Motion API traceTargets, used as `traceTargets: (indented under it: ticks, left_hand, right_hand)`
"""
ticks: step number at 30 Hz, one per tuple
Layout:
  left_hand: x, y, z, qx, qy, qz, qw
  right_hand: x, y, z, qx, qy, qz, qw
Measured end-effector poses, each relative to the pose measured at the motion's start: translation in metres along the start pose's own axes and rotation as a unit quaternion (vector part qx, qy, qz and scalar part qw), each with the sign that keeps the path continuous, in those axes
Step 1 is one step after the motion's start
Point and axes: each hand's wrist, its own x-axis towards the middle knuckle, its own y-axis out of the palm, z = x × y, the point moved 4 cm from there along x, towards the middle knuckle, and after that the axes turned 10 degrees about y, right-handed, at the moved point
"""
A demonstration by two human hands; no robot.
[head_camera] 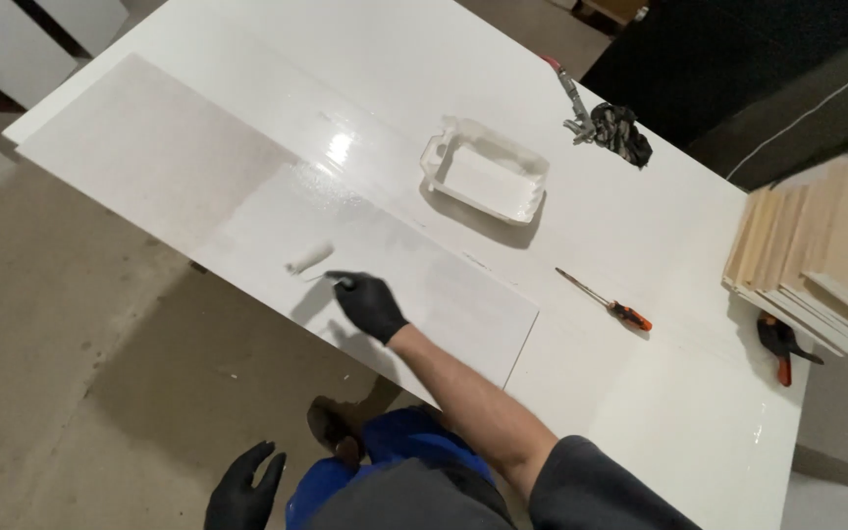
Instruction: A person is painting a long wooden board with white paint using a small roller on a workbench in a workshop.
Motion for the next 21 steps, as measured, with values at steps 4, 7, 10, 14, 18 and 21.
traceTargets:
  ticks: [4,7,10,14,18,21]
  left_hand:
    - [0.058,-0.022,0.022,0.027,0.043,-0.004,0.999]
    - [0.093,-0.037,0.018,0.014,0.046,-0.064,0.997]
    - [0.132,-0.054,-0.001,-0.002,0.136,-0.065,0.989]
    - [0.196,-0.061,-0.035,0.065,0.119,-0.035,0.99]
    - [0.223,-0.091,-0.088,0.139,0.082,-0.023,0.987]
    - [0.242,-0.098,-0.086,0.075,0.285,-0.086,0.952]
  right_hand:
    - [0.054,-0.113,-0.055,0.076,0.12,-0.105,0.984]
    - [0.106,-0.198,-0.115,-0.112,0.041,-0.285,0.951]
    - [0.15,-0.248,-0.136,-0.232,0.099,-0.328,0.91]
    - [0.215,-0.264,-0.154,-0.223,0.24,-0.288,0.9]
    - [0.231,-0.249,-0.15,-0.202,0.267,-0.289,0.897]
    - [0.231,-0.235,-0.142,-0.179,0.31,-0.264,0.896]
